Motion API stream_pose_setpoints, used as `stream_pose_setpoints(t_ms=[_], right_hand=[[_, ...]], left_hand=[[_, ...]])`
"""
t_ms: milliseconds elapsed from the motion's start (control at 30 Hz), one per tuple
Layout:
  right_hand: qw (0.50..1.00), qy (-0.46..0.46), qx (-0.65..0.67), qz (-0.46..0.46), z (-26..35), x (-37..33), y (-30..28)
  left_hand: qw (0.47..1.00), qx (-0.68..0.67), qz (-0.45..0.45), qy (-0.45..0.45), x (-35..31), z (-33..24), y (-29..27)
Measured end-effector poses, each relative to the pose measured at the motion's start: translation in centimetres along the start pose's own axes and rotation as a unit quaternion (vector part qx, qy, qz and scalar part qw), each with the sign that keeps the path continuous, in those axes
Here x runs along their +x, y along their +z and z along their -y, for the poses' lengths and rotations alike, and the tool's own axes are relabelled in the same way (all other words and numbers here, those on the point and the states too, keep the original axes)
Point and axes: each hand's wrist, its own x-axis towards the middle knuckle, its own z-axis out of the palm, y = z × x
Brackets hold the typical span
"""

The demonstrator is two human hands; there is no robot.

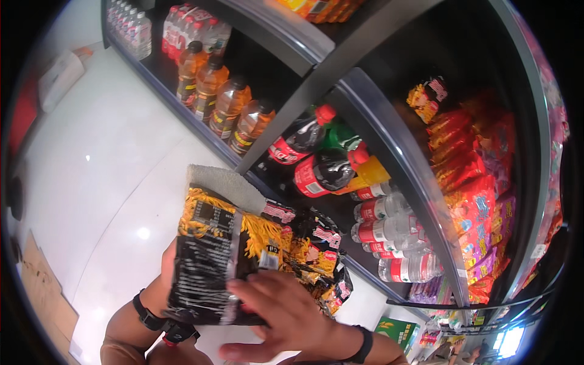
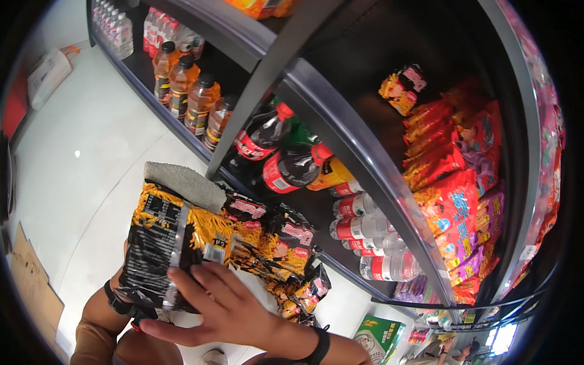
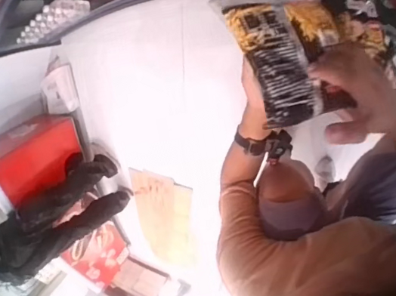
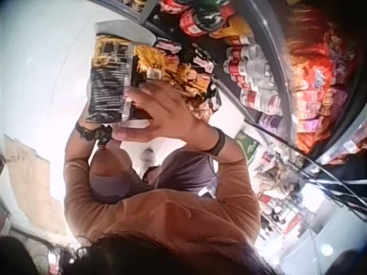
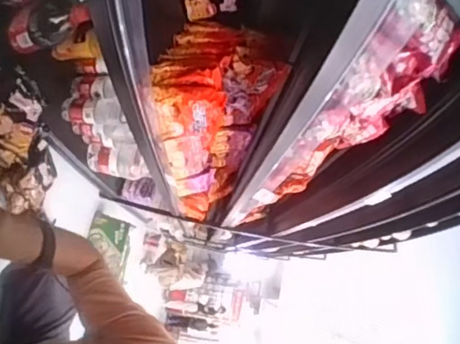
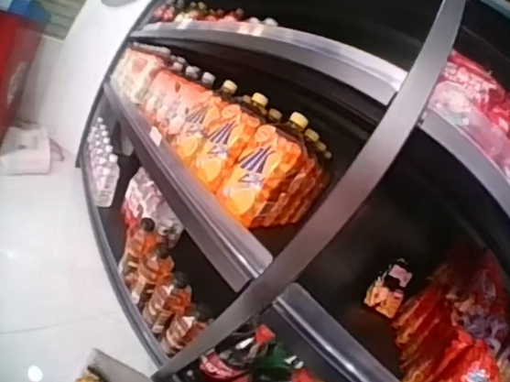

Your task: The person takes individual packets of instant noodles from a pile on the floor and places them onto a grocery shelf, occasionally wiping the shelf surface with a cloth.

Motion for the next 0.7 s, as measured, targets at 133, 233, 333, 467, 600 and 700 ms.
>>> stream_pose_setpoints(t_ms=[133,233,333,467,600,700], right_hand=[[0.988,-0.023,-0.134,0.074,1.3,1.1,3.3],[0.992,0.106,0.046,0.051,1.2,1.8,4.2],[0.988,0.143,0.002,0.049,1.1,2.9,5.1],[0.986,0.165,0.029,-0.020,-0.9,3.7,5.4],[0.936,0.251,0.204,-0.140,-2.0,3.3,4.8],[0.923,0.227,0.208,-0.229,0.6,3.0,5.7]], left_hand=[[0.997,-0.079,0.005,0.021,-0.7,-0.6,-1.6],[1.000,0.001,0.022,0.001,-1.0,-0.9,-2.1],[0.993,-0.067,0.079,-0.062,-1.7,-1.1,-2.0],[0.994,0.099,0.045,-0.027,-2.5,-1.2,-1.3],[0.964,0.144,0.211,-0.075,-2.7,-1.3,-0.7],[0.943,0.237,0.226,-0.055,-3.0,-1.7,-1.0]])
